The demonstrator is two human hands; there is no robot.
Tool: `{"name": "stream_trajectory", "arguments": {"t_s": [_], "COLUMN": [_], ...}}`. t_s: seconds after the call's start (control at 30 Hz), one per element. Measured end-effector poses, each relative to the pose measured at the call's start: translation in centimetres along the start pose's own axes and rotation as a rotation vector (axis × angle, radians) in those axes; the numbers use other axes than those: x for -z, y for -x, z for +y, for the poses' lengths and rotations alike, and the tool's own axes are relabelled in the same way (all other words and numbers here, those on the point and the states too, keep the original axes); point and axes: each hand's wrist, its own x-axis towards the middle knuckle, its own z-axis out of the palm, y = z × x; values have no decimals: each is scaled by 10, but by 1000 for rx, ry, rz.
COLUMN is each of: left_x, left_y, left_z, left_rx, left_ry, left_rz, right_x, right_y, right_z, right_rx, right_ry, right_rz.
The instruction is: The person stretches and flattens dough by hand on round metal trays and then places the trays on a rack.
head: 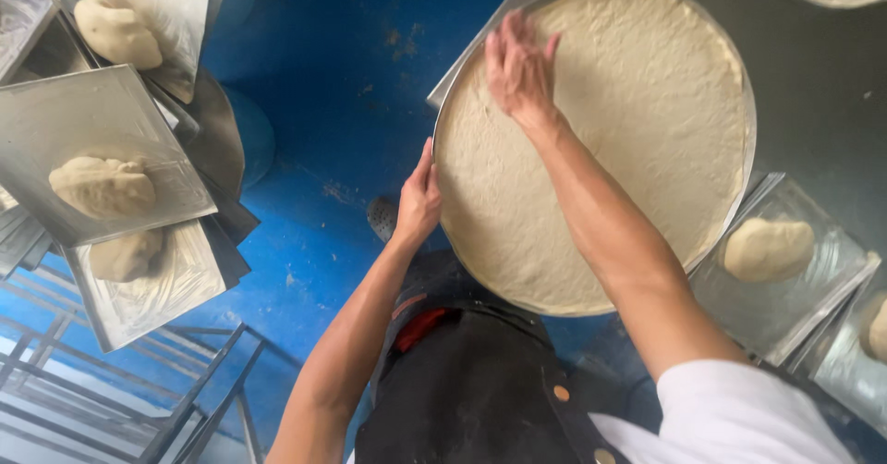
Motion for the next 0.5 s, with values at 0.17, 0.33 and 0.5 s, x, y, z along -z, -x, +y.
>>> {"name": "stream_trajectory", "arguments": {"t_s": [0.17,0.33,0.5], "left_x": [0,1,-1], "left_y": [2,1,-3], "left_z": [2,1,-1], "left_rx": [29,-68,-167], "left_ry": [-9,-53,83], "left_rz": [8,35,23], "right_x": [0,11,16], "right_y": [-1,-3,-22], "right_z": [10,11,32], "right_rx": [-8,66,-80], "right_ry": [92,174,66], "right_rz": [-7,65,86]}}
